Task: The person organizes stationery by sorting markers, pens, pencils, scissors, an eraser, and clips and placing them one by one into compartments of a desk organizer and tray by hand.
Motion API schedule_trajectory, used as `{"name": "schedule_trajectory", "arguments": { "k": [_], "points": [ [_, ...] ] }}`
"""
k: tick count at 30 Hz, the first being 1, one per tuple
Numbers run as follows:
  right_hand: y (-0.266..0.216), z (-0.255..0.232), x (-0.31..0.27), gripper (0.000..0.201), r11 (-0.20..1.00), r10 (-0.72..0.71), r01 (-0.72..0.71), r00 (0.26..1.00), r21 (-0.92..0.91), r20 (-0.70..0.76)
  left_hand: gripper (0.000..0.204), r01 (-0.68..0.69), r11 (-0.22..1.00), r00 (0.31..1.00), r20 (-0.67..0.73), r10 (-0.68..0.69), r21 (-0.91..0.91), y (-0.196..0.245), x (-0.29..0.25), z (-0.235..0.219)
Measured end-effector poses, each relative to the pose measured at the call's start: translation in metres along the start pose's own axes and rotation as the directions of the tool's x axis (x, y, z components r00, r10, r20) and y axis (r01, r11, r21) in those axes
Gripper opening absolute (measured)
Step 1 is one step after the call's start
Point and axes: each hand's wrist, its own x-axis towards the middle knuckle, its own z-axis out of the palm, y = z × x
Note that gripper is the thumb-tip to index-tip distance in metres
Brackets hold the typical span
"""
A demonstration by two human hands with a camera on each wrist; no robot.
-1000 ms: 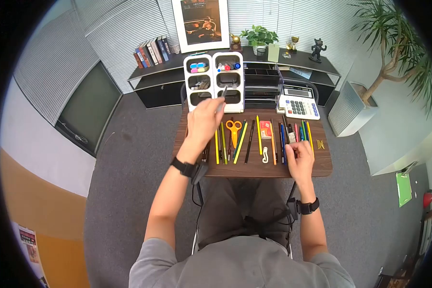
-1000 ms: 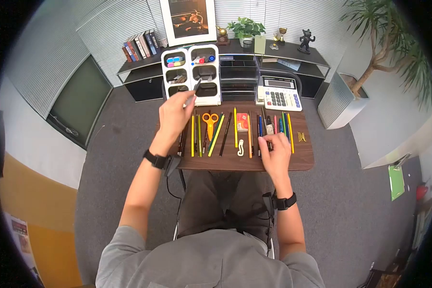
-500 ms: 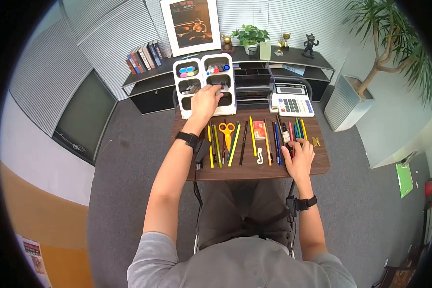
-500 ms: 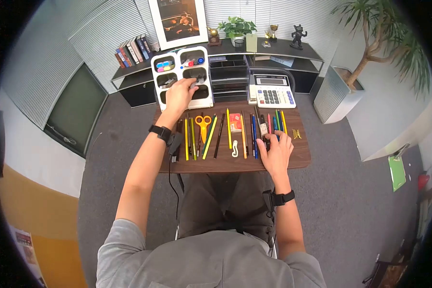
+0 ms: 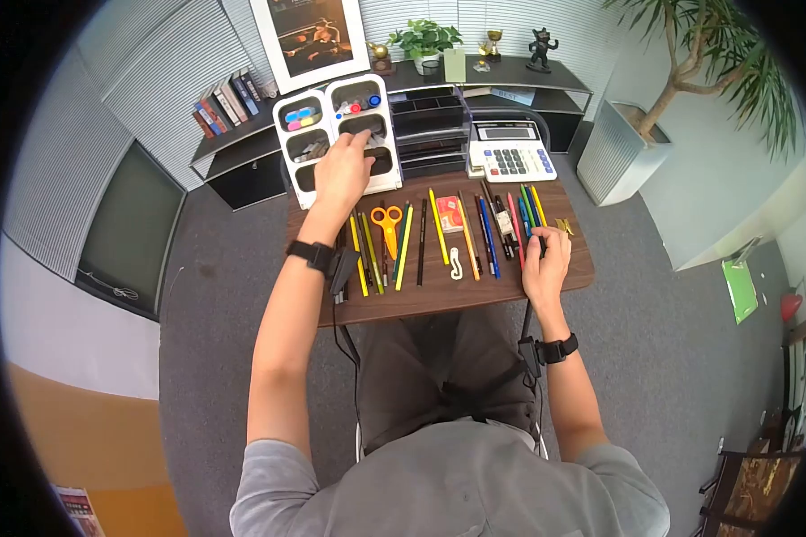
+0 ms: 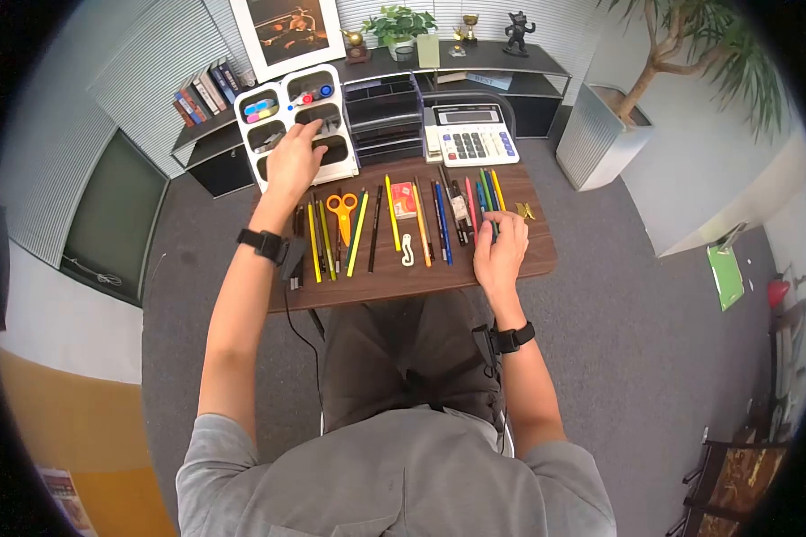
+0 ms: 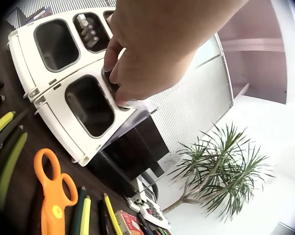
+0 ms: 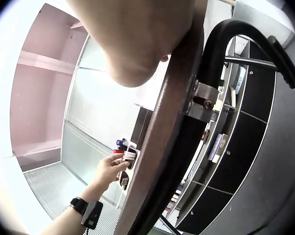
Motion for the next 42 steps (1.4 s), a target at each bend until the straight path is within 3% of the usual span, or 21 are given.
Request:
{"name": "schedule_trajectory", "arguments": {
  "k": [1, 2, 4, 6, 8, 10, 11, 12, 14, 19, 24, 28, 30, 31, 32, 33, 34, 36, 40, 42],
  "points": [
    [0.004, 0.0, -0.001, 0.013, 0.998, 0.019, -0.018, 0.999, 0.052, -0.027, 0.045, 0.028, 0.999, 0.999, 0.035, -0.028, -0.015, 0.007, -0.006, -0.01],
    [0.007, 0.0, -0.001, 0.012, 0.994, 0.039, -0.033, 0.998, 0.106, -0.056, 0.042, -0.019, 1.0, 0.999, -0.037, 0.019, -0.002, 0.007, -0.013, -0.012],
    [0.008, -0.002, 0.002, 0.012, 0.993, 0.071, -0.063, 0.994, 0.096, -0.081, 0.038, -0.006, 0.997, 1.0, -0.002, 0.006, -0.071, 0.018, -0.032, -0.027],
    [0.013, -0.007, 0.007, 0.012, 0.931, 0.305, -0.293, 0.952, 0.216, -0.022, 0.034, -0.032, 0.991, 0.999, -0.01, 0.031, -0.13, 0.032, -0.057, -0.042],
    [0.018, -0.013, 0.013, 0.014, 0.937, 0.292, -0.285, 0.956, 0.201, -0.007, 0.029, -0.052, 0.98, 0.999, -0.007, 0.051, -0.193, 0.045, -0.085, -0.054],
    [0.0, -0.031, 0.024, 0.016, 0.946, 0.322, -0.309, 0.927, -0.098, 0.192, 0.027, -0.025, 0.964, 0.998, 0.041, 0.037, -0.264, 0.058, -0.111, -0.06],
    [-0.006, -0.033, 0.026, 0.021, 0.947, 0.305, -0.272, 0.928, -0.17, 0.215, 0.026, 0.006, 0.953, 0.998, 0.063, 0.014, -0.304, 0.063, -0.123, -0.059],
    [-0.006, -0.031, 0.026, 0.021, 0.946, 0.306, -0.273, 0.928, -0.173, 0.214, 0.026, 0.037, 0.939, 0.996, 0.085, -0.008, -0.341, 0.068, -0.135, -0.056],
    [-0.003, -0.025, 0.024, 0.023, 0.952, 0.133, -0.051, 0.957, -0.301, 0.259, 0.024, 0.061, 0.924, 0.995, 0.1, -0.025, -0.379, 0.078, -0.154, -0.054],
    [-0.012, -0.021, 0.028, 0.024, 0.921, 0.165, -0.031, 0.934, -0.388, 0.317, 0.021, 0.131, 0.876, 0.99, 0.102, -0.094, -0.464, 0.092, -0.187, -0.046],
    [-0.017, -0.019, 0.036, 0.03, 0.85, 0.29, -0.071, 0.89, -0.522, 0.351, 0.019, 0.178, 0.841, 0.984, 0.113, -0.14, -0.511, 0.098, -0.198, -0.045],
    [-0.011, -0.021, 0.039, 0.033, 0.898, 0.283, -0.122, 0.896, -0.423, 0.342, 0.018, 0.167, 0.851, 0.985, 0.11, -0.129, -0.497, 0.103, -0.198, -0.044],
    [-0.012, -0.025, 0.039, 0.033, 0.933, 0.349, -0.302, 0.894, -0.198, 0.282, 0.019, 0.138, 0.844, 0.99, 0.088, -0.107, -0.518, 0.107, -0.198, -0.043],
    [-0.01, -0.024, 0.038, 0.03, 0.931, 0.361, -0.358, 0.877, -0.071, 0.318, 0.022, 0.136, 0.846, 0.99, 0.104, -0.096, -0.516, 0.111, -0.197, -0.044],
    [-0.014, -0.022, 0.035, 0.03, 0.931, 0.36, -0.357, 0.876, -0.071, 0.321, 0.022, 0.139, 0.846, 0.99, 0.105, -0.099, -0.515, 0.115, -0.196, -0.043],
    [-0.023, -0.019, 0.029, 0.027, 0.811, 0.413, -0.543, 0.795, 0.217, 0.443, 0.025, 0.033, 0.868, 0.999, 0.017, -0.028, -0.496, 0.119, -0.192, -0.042],
    [-0.034, -0.016, 0.022, 0.024, 0.57, 0.409, -0.689, 0.71, 0.447, 0.573, 0.028, -0.073, 0.881, 0.997, -0.068, 0.047, -0.468, 0.123, -0.188, -0.04],
    [-0.06, -0.019, 0.011, 0.019, 0.313, 0.362, -0.855, 0.51, 0.413, 0.78, 0.031, -0.11, 0.887, 0.993, -0.076, 0.085, -0.448, 0.134, -0.18, -0.043],
    [-0.1, -0.01, -0.016, 0.02, 0.183, 0.28, -0.916, 0.396, 0.356, 0.875, 0.033, -0.196, 0.892, 0.977, -0.155, 0.144, -0.408, 0.137, -0.17, -0.034],
    [-0.111, -0.009, -0.019, 0.021, 0.17, 0.269, -0.917, 0.396, 0.362, 0.878, 0.032, -0.246, 0.919, 0.965, -0.17, 0.201, -0.308, 0.13, -0.171, -0.032]
  ]
}}
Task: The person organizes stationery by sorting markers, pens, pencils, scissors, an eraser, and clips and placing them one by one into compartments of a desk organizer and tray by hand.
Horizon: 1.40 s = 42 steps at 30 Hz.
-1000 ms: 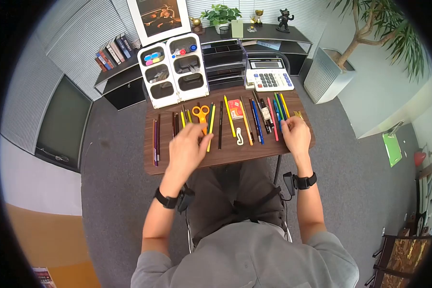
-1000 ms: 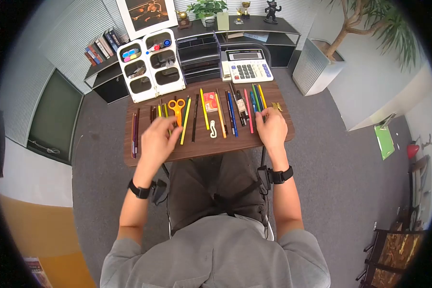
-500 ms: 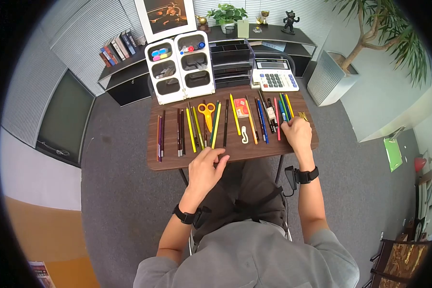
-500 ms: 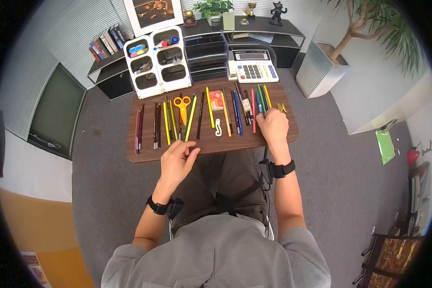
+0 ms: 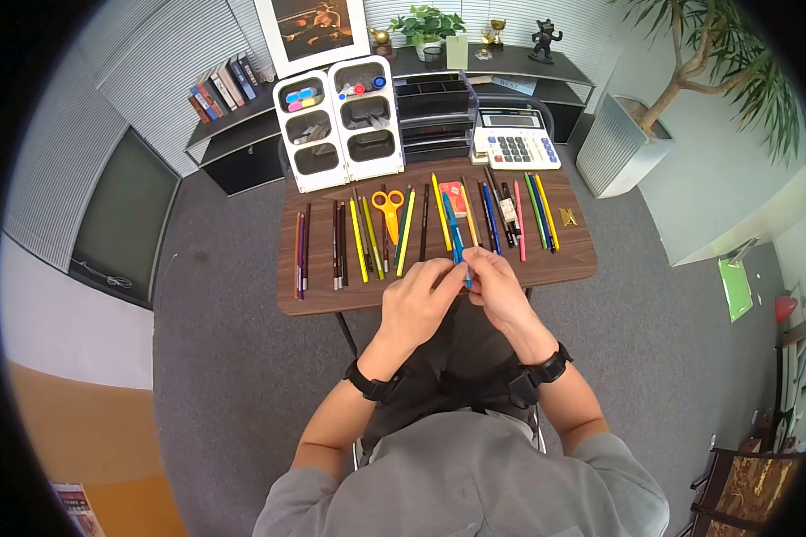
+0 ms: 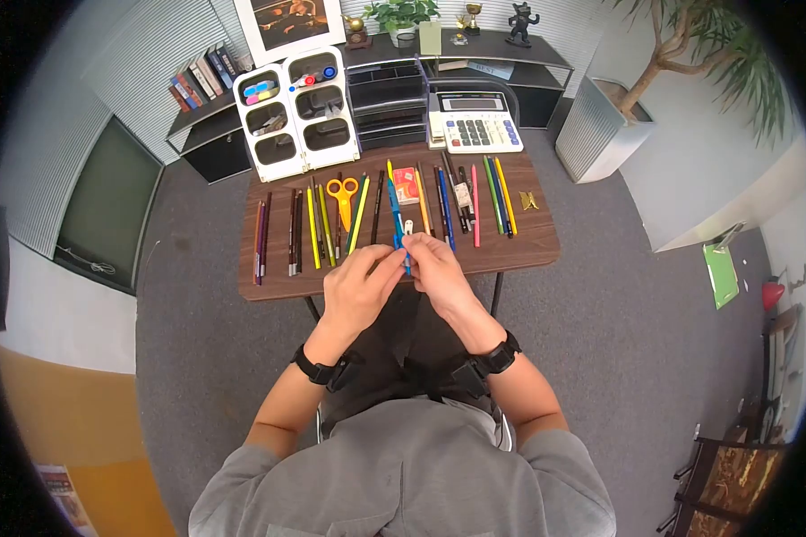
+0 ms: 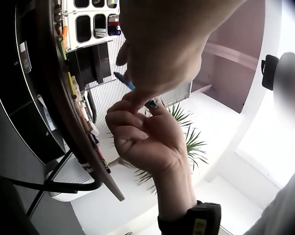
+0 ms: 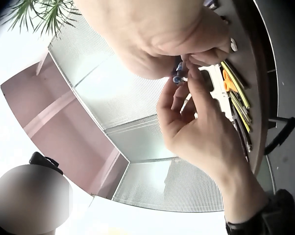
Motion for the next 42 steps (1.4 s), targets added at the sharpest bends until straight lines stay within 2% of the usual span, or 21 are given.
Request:
{"name": "schedule_trajectory", "arguments": {
  "k": [7, 8, 9, 10, 11, 12, 13, 14, 17, 19, 23, 28, 32, 37, 39, 42],
  "points": [
    [0.003, -0.004, 0.003, 0.024, 0.991, -0.005, 0.023, 0.991, -0.13, 0.136, 0.03, -0.092, 0.991, 0.995, -0.013, 0.094, 0.096, -0.007, -0.002, -0.018],
    [0.003, -0.006, 0.005, 0.027, 0.921, -0.196, 0.225, 0.973, -0.317, 0.12, 0.029, -0.088, 0.991, 0.995, -0.036, 0.092, 0.096, -0.009, 0.0, -0.023],
    [0.002, -0.009, 0.008, 0.029, 0.775, -0.381, 0.4, 0.913, -0.49, 0.143, 0.028, -0.085, 0.992, 0.994, -0.059, 0.091, 0.098, -0.013, 0.002, -0.027],
    [-0.001, -0.019, 0.014, 0.031, 0.522, -0.576, 0.463, 0.811, -0.716, 0.104, 0.029, -0.031, 0.996, 0.995, -0.091, 0.039, 0.086, -0.02, 0.002, -0.028],
    [-0.02, -0.019, 0.006, 0.026, 0.379, -0.608, 0.291, 0.794, -0.879, 0.001, 0.028, -0.001, 0.996, 0.991, -0.131, 0.012, 0.085, -0.03, 0.004, -0.031],
    [-0.02, -0.03, 0.014, 0.025, 0.253, -0.704, 0.171, 0.708, -0.952, -0.06, 0.027, 0.03, 0.996, 0.985, -0.172, -0.015, 0.085, -0.038, 0.009, -0.036],
    [-0.023, -0.04, 0.02, 0.024, 0.195, -0.745, 0.085, 0.66, -0.977, -0.091, 0.025, 0.066, 0.993, 0.981, -0.188, -0.047, 0.097, -0.044, 0.015, -0.045],
    [-0.025, -0.052, 0.026, 0.027, 0.141, -0.752, 0.009, 0.652, -0.99, -0.101, 0.02, 0.054, 0.994, 0.976, -0.214, -0.033, 0.091, -0.053, 0.023, -0.052],
    [-0.019, -0.076, 0.041, 0.029, 0.106, -0.737, -0.029, 0.669, -0.994, -0.098, 0.02, 0.092, 0.985, 0.956, -0.289, -0.046, 0.146, -0.085, 0.043, -0.059],
    [-0.016, -0.082, 0.046, 0.03, 0.091, -0.662, -0.086, 0.739, -0.992, -0.125, 0.018, 0.128, 0.977, 0.945, -0.319, -0.068, 0.17, -0.102, 0.058, -0.058],
    [-0.015, -0.083, 0.051, 0.031, 0.074, -0.663, -0.103, 0.738, -0.992, -0.126, 0.014, 0.107, 0.973, 0.942, -0.333, -0.034, 0.205, -0.138, 0.086, -0.043],
    [-0.019, -0.076, 0.051, 0.031, 0.042, -0.644, -0.139, 0.753, -0.989, -0.133, 0.014, 0.037, 0.954, 0.972, -0.231, 0.034, 0.297, -0.172, 0.103, -0.015],
    [-0.021, -0.075, 0.05, 0.031, 0.045, -0.646, -0.153, 0.75, -0.987, -0.145, 0.013, 0.1, 0.95, 0.988, -0.143, -0.06, 0.295, -0.184, 0.109, 0.0],
    [-0.03, -0.072, 0.038, 0.03, 0.147, -0.676, -0.127, 0.711, -0.981, -0.193, 0.018, 0.164, 0.944, 0.985, -0.094, -0.143, 0.286, -0.19, 0.117, 0.008],
    [-0.035, -0.069, 0.031, 0.029, 0.165, -0.685, -0.121, 0.7, -0.979, -0.202, 0.011, 0.212, 0.935, 0.977, -0.04, -0.21, 0.284, -0.187, 0.122, 0.006],
    [-0.045, -0.061, 0.02, 0.028, 0.208, -0.693, -0.089, 0.69, -0.974, -0.211, 0.013, 0.216, 0.922, 0.974, -0.01, -0.225, 0.321, -0.189, 0.129, 0.007]
  ]
}}
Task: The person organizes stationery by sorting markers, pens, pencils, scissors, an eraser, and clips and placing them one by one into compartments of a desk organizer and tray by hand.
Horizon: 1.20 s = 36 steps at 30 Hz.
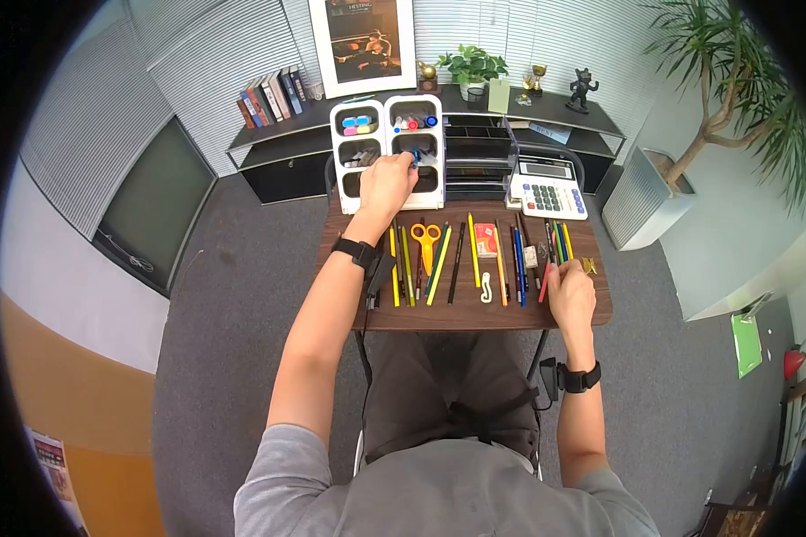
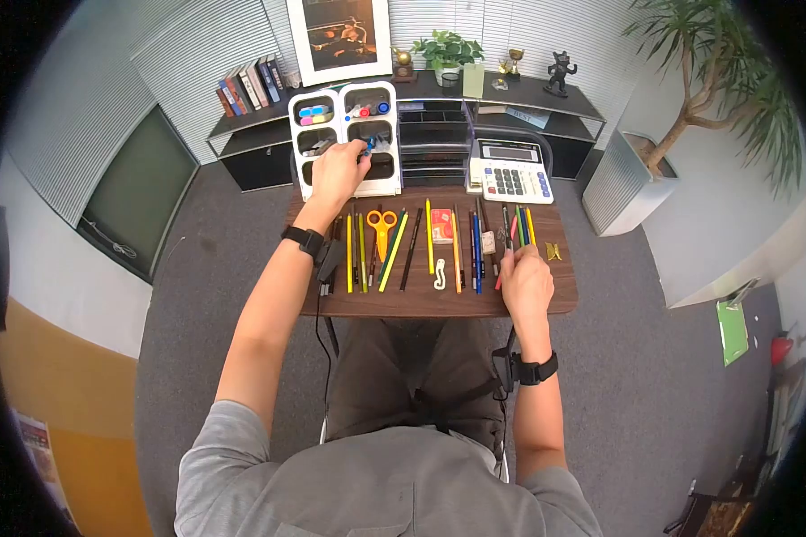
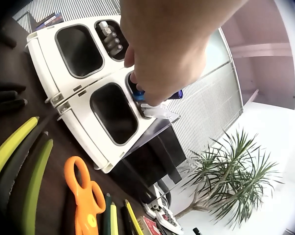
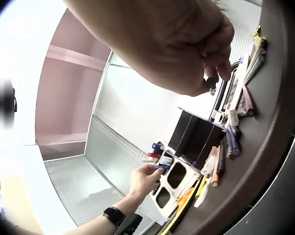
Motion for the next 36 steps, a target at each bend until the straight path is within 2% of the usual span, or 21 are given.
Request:
{"name": "schedule_trajectory", "arguments": {
  "k": [2, 4, 6, 8, 10, 11, 12, 13, 14, 16, 18, 20, 22, 25, 27, 28, 30, 33, 34, 35, 36],
  "points": [
    [-0.001, -0.002, 0.0, 0.027, 0.999, -0.001, 0.001, 1.0, 0.036, 0.001, 0.015, 0.018, 1.0, 0.999, 0.034, -0.019, 0.025, 0.001, 0.006, 0.0],
    [0.001, 0.0, 0.002, 0.023, 0.972, -0.02, 0.025, 1.0, 0.232, -0.022, 0.016, 0.037, 0.998, 0.997, 0.068, -0.041, 0.052, 0.002, 0.011, 0.003],
    [-0.007, -0.005, 0.001, 0.022, 0.956, -0.007, 0.009, 1.0, 0.292, -0.009, 0.022, 0.063, 0.994, 0.987, 0.144, -0.075, 0.086, 0.002, 0.016, 0.006],
    [-0.01, -0.005, 0.0, 0.021, 0.936, 0.007, -0.009, 1.0, 0.351, 0.005, 0.024, 0.053, 0.996, 0.989, 0.132, -0.061, 0.069, 0.002, 0.014, 0.007],
    [-0.007, 0.003, 0.0, 0.02, 0.863, 0.003, -0.018, 1.0, 0.505, 0.031, 0.025, 0.039, 0.998, 0.992, 0.12, -0.045, 0.051, 0.005, 0.01, 0.006],
    [-0.008, 0.004, -0.001, 0.02, 0.863, 0.008, -0.021, 1.0, 0.504, 0.029, 0.032, 0.016, 0.998, 0.998, 0.055, -0.019, 0.056, 0.008, 0.005, 0.004],
    [-0.011, 0.006, -0.003, 0.018, 0.777, 0.017, -0.084, 0.993, 0.624, 0.114, 0.038, -0.006, 0.998, 1.0, -0.009, 0.006, 0.062, 0.015, -0.001, -0.003],
    [-0.014, 0.009, -0.005, 0.017, 0.672, 0.014, -0.155, 0.98, 0.724, 0.197, 0.04, -0.024, 1.0, 0.999, 0.021, 0.024, 0.003, 0.023, -0.008, -0.01],
    [-0.015, 0.012, -0.008, 0.017, 0.672, 0.021, -0.162, 0.98, 0.723, 0.2, 0.043, -0.037, 0.998, 0.998, 0.052, 0.04, -0.057, 0.036, -0.016, -0.022],
    [-0.022, 0.02, -0.012, 0.015, 0.489, -0.035, -0.279, 0.94, 0.827, 0.338, 0.04, -0.262, 0.955, 0.964, 0.003, 0.265, -0.142, 0.059, -0.035, -0.035],
    [-0.048, 0.008, -0.021, 0.014, 0.472, -0.025, -0.375, 0.899, 0.798, 0.437, 0.036, -0.361, 0.918, 0.926, 0.054, 0.374, -0.164, 0.087, -0.061, -0.047],
    [-0.053, 0.014, -0.025, 0.014, 0.389, -0.103, -0.425, 0.861, 0.817, 0.497, 0.036, -0.513, 0.835, 0.858, -0.083, 0.507, -0.198, 0.099, -0.081, -0.049],
    [-0.057, 0.014, -0.028, 0.014, 0.35, -0.168, -0.492, 0.804, 0.798, 0.57, 0.033, -0.558, 0.803, 0.827, -0.07, 0.557, -0.21, 0.103, -0.094, -0.048],
    [-0.061, 0.017, -0.03, 0.015, 0.355, -0.207, -0.455, 0.814, 0.817, 0.543, 0.032, -0.545, 0.822, 0.838, -0.061, 0.543, -0.164, 0.101, -0.102, -0.055],
    [-0.058, 0.02, -0.03, 0.018, 0.428, -0.253, -0.326, 0.852, 0.843, 0.459, 0.032, -0.532, 0.837, 0.847, -0.074, 0.526, -0.13, 0.093, -0.1, -0.058],
    [-0.052, 0.025, -0.029, 0.018, 0.428, -0.256, -0.325, 0.851, 0.843, 0.458, 0.032, -0.531, 0.838, 0.848, -0.074, 0.526, -0.127, 0.087, -0.097, -0.06],
    [-0.034, 0.034, -0.025, 0.02, 0.586, -0.238, 0.017, 0.959, 0.81, 0.152, 0.027, -0.377, 0.922, 0.923, -0.117, 0.365, -0.095, 0.073, -0.086, -0.063],
    [-0.012, 0.026, -0.016, 0.018, 0.838, -0.208, 0.257, 0.966, 0.482, -0.153, 0.014, -0.191, 0.98, 0.962, -0.207, 0.177, -0.05, 0.049, -0.059, -0.066],
    [-0.01, 0.018, -0.015, 0.017, 0.886, -0.248, 0.319, 0.939, 0.336, -0.236, 0.013, -0.161, 0.987, 0.953, -0.263, 0.147, -0.029, 0.041, -0.048, -0.065],
    [-0.002, 0.018, -0.012, 0.017, 0.885, -0.251, 0.321, 0.939, 0.337, -0.237, 0.013, -0.148, 0.989, 0.958, -0.248, 0.144, 0.002, 0.031, -0.039, -0.062],
    [0.008, 0.021, -0.009, 0.017, 0.905, -0.325, 0.386, 0.9, 0.182, -0.291, 0.013, -0.137, 0.99, 0.962, -0.235, 0.141, 0.032, 0.022, -0.032, -0.056]
  ]
}}
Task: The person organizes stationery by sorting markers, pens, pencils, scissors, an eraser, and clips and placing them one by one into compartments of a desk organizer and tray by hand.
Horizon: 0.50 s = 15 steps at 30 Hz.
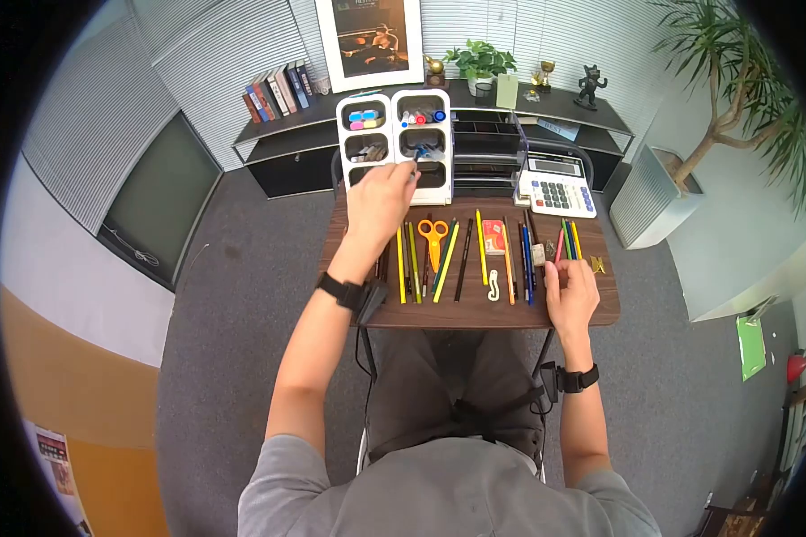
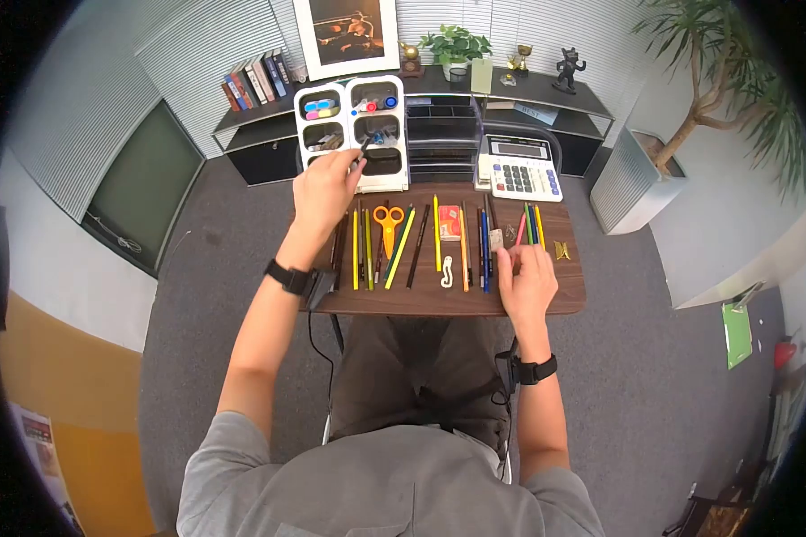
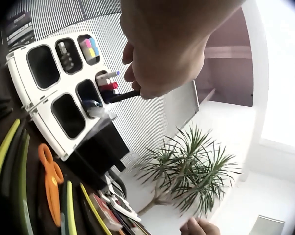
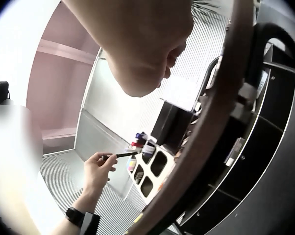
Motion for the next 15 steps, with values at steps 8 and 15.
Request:
{"name": "schedule_trajectory", "arguments": {
  "k": [8, 15],
  "points": [
    [0.026, 0.009, -0.014, 0.023, 0.969, -0.059, 0.069, 0.997, -0.238, 0.049, 0.016, 0.009, 0.992, 0.982, 0.186, -0.032, 0.128, -0.034, 0.014, 0.055],
    [0.029, 0.011, -0.015, 0.026, 0.98, 0.021, 0.001, 0.994, -0.199, 0.109, 0.022, 0.094, 0.986, 0.923, 0.36, -0.138, 0.139, -0.036, 0.021, 0.069]
  ]
}}
